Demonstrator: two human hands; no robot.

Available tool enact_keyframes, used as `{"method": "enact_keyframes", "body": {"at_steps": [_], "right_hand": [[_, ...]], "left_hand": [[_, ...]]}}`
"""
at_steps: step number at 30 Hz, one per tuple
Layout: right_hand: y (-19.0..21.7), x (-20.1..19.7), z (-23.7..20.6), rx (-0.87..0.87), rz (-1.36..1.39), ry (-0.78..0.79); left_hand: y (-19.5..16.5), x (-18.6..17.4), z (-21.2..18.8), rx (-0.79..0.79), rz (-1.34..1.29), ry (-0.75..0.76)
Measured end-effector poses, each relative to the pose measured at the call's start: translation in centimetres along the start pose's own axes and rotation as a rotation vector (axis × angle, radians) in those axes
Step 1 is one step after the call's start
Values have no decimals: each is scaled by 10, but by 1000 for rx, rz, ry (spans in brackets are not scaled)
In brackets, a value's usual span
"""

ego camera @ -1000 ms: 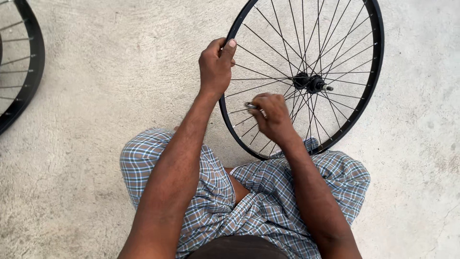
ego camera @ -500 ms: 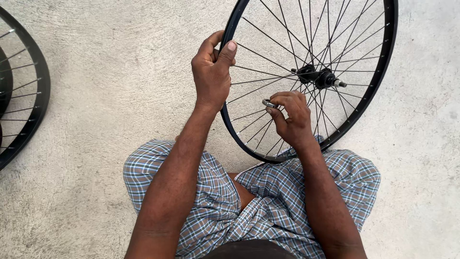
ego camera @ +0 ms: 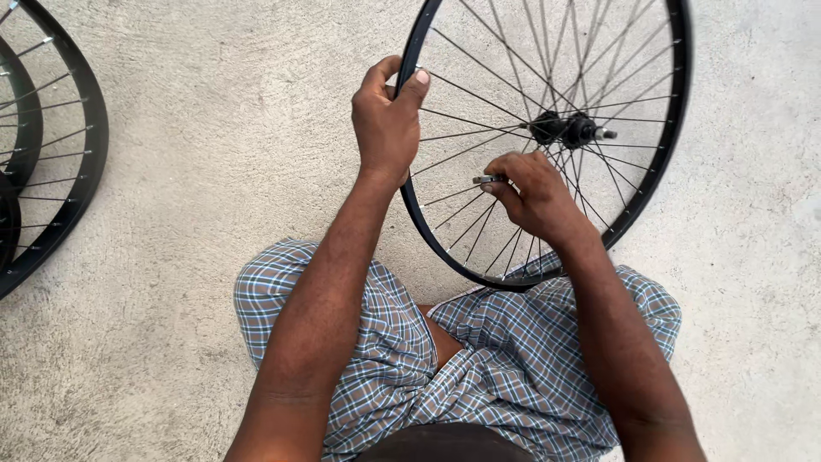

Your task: The person sits on the floor and uses a spoke wrench to tighten the nipples on a bicycle wheel. They rotate the wheel periodically to access different spokes and continue adjusting the tension.

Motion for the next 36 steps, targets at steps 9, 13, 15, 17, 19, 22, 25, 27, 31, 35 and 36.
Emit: {"method": "enact_keyframes", "body": {"at_steps": [9,13,15,17,19,22,25,27,31,35,36], "right_hand": [[39,-28,2,-62,-25,178],[51,-38,-30,-49,-7,79],[64,-45,-38,-139,67,-40],[64,-34,-37,-111,88,1],[67,-26,-35,-102,88,36],[68,-18,-46,-51,61,121],[65,-16,-67,-3,19,170],[62,-10,-80,17,9,175],[67,-7,-92,-64,-11,-63],[58,22,-98,-14,-55,1],[58,26,-99,-21,-67,22]], "left_hand": [[5,-25,-16,-73,-55,-59],[7,-22,-42,-47,31,-21],[13,-25,-50,-83,-50,-50],[23,-27,-55,-176,-111,-40],[37,-28,-61,-310,-158,-16],[41,-30,-64,-325,-102,15],[33,-18,-58,-184,-13,86],[44,-3,-56,-234,148,173],[72,24,-50,-331,590,389],[84,38,-48,-295,657,490],[86,37,-48,-289,696,489]]}}
Point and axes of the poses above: each hand's wrist, its own z-axis towards the middle knuckle, its own x-axis out of the palm, y = z × x, the point moved 10 cm from there along z, towards the middle knuckle, and after that the axes turned 4 degrees about x, right-handed, at the moved point
